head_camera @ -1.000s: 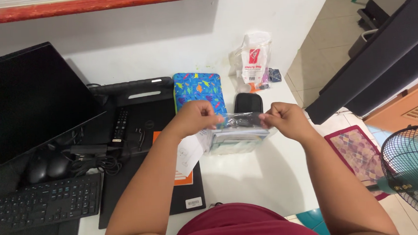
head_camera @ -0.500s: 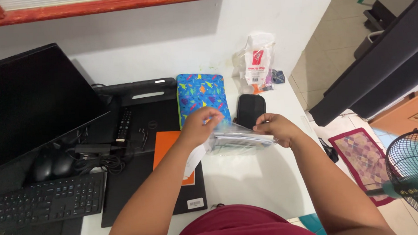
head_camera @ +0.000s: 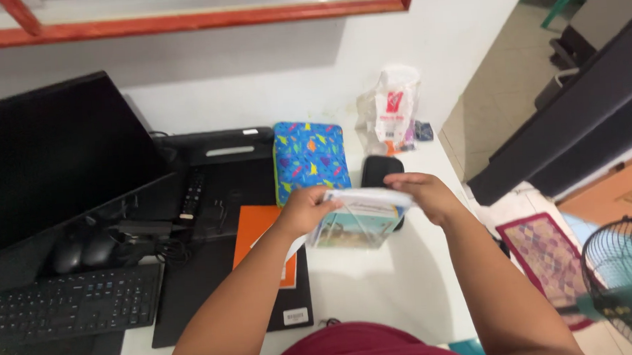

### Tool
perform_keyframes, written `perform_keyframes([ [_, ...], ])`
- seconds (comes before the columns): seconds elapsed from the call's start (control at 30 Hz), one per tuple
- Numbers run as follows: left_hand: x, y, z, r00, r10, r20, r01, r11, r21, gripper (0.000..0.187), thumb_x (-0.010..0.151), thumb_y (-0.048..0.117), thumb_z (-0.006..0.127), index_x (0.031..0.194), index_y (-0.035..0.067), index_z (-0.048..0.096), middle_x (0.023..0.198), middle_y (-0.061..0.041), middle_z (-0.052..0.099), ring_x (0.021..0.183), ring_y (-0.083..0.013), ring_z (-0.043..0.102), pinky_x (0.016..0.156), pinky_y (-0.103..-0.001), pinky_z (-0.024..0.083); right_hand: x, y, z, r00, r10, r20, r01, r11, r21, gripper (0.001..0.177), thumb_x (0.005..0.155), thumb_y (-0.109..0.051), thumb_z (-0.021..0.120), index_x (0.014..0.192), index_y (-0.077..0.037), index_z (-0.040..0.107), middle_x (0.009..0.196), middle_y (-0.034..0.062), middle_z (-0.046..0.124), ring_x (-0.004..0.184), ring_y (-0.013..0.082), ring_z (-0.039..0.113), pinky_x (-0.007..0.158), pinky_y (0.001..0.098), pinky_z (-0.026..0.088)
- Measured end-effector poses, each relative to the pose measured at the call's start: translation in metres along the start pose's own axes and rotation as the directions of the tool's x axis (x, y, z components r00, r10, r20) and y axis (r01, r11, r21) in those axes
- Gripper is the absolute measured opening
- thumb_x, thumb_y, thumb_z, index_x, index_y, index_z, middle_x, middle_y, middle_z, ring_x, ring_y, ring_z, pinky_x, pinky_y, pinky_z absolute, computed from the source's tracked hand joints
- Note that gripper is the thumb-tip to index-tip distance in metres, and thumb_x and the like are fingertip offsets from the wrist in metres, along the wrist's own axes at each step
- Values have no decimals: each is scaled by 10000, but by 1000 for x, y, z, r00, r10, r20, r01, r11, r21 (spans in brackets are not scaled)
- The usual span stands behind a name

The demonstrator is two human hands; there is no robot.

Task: Organizing documents and school supplies into a cabinet.

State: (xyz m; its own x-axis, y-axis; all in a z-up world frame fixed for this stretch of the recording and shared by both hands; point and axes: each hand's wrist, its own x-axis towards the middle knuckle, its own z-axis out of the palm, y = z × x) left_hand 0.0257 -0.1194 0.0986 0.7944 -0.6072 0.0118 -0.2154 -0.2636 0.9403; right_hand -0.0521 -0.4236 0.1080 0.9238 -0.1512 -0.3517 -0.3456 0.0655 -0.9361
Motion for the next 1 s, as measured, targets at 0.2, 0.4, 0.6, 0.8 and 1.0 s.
perform_keyframes([
  [0.2,-15,79,-81,987,-77,-144,26,944,-328,261,919,134,721,1149,9,727,1029,-71,786,922,-129,725,848,-292,579,-2,-66,53,856,-398,330,221,859,462,692,832,-185,767,1455,-29,508,1297,126,675,1175,261,652,982,424,525],
  [0.4,-61,122,-193,883,33,-469,-287,827,-483,244,936,65,689,1156,-39,699,1046,-98,770,917,-148,718,840,-308,589,-13,-176,212,711,-633,306,546,771,329,920,732,51,755,1547,-105,356,1348,91,620,1241,217,595,1039,367,492],
  [0.6,-126,199,-353,571,229,-788,-637,729,-250,212,912,-2,707,1115,-58,692,1015,-127,758,855,-146,715,764,-305,591,-12,-291,380,560,-754,343,666,656,355,737,808,30,733,1464,-82,417,1325,114,637,1200,220,616,967,393,503],
  [0.8,-182,266,-472,398,291,-870,-670,740,-59,219,888,28,744,1078,-56,674,988,-115,759,858,-152,714,753,-298,579,-53,-386,502,403,-845,352,694,533,483,746,772,82,728,1435,-75,424,1278,86,653,1175,190,641,991,354,536],
  [1.0,-142,257,-556,453,358,-817,-350,914,207,348,952,252,712,1196,7,678,1062,-98,752,970,-186,697,855,-338,547,-18,-443,541,237,-969,69,915,247,319,659,858,91,678,1455,-49,435,1316,125,650,1207,205,644,1030,332,520],
])
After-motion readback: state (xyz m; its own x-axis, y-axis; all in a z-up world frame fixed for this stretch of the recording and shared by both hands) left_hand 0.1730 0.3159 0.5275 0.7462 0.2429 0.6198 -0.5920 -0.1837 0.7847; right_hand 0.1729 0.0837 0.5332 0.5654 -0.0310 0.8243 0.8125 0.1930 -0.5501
